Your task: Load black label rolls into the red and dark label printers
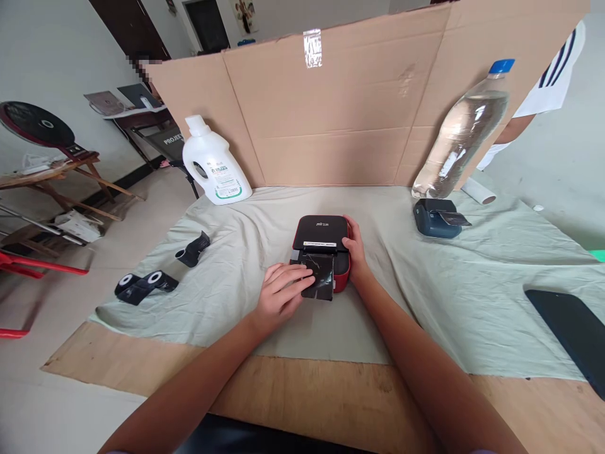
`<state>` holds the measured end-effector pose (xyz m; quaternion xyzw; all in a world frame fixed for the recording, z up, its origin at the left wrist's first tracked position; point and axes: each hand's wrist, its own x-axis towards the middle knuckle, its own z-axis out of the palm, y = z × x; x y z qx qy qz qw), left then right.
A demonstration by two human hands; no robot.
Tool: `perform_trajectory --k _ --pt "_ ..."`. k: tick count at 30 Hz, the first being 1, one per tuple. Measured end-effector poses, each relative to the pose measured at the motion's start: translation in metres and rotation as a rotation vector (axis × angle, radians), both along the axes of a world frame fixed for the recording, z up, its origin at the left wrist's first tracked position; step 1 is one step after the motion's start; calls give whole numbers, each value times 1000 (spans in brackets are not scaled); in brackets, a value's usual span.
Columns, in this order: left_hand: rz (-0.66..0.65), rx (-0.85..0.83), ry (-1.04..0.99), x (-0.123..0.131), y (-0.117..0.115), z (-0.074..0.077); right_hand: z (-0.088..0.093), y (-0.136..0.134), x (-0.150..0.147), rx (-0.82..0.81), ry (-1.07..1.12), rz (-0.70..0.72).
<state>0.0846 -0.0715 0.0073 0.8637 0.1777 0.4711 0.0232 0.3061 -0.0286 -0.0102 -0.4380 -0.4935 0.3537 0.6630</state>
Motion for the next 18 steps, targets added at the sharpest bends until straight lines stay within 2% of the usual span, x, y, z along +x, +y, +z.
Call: perform_trajectory --k 4,10,18 --pt "47 -66 8 2 2 -1 3 -1 0 -14 -33 -17" --pt "142 -253 6 2 11 -2 6 -6 -2 11 52 20" --pt "162 -268 39 1 16 2 2 -6 -1 9 30 27"
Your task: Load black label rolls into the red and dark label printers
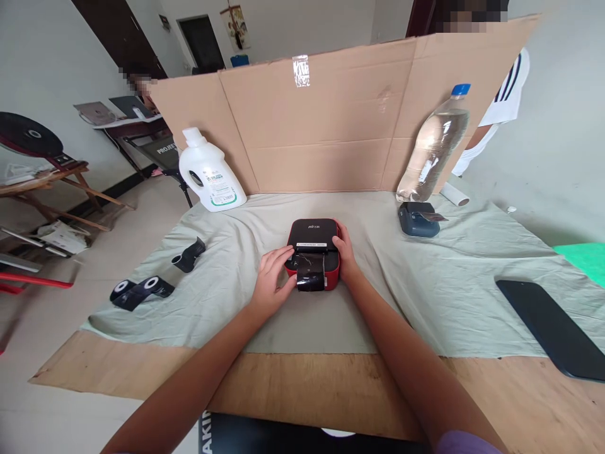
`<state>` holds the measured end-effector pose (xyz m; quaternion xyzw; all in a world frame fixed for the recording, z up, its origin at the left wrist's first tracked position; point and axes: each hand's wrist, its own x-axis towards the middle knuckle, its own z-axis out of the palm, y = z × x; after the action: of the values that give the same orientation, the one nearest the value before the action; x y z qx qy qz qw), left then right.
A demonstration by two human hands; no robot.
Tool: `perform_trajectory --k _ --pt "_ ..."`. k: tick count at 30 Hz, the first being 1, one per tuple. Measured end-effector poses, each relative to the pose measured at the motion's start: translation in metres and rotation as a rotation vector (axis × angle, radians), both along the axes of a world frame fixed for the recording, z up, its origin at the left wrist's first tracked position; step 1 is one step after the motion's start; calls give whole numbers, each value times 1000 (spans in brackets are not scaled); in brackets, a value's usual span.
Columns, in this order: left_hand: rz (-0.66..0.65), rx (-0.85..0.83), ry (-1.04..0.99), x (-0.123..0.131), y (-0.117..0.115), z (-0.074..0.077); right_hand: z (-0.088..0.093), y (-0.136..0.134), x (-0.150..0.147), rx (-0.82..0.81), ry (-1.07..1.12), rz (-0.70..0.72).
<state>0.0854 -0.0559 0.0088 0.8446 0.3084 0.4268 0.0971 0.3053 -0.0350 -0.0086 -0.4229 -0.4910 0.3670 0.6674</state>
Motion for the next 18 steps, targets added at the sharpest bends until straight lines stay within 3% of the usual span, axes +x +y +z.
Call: perform_trajectory --k 9,18 --pt "72 37 -26 7 -2 3 6 0 0 9 59 12" --pt "74 81 -28 12 5 -11 3 0 2 -16 69 18"
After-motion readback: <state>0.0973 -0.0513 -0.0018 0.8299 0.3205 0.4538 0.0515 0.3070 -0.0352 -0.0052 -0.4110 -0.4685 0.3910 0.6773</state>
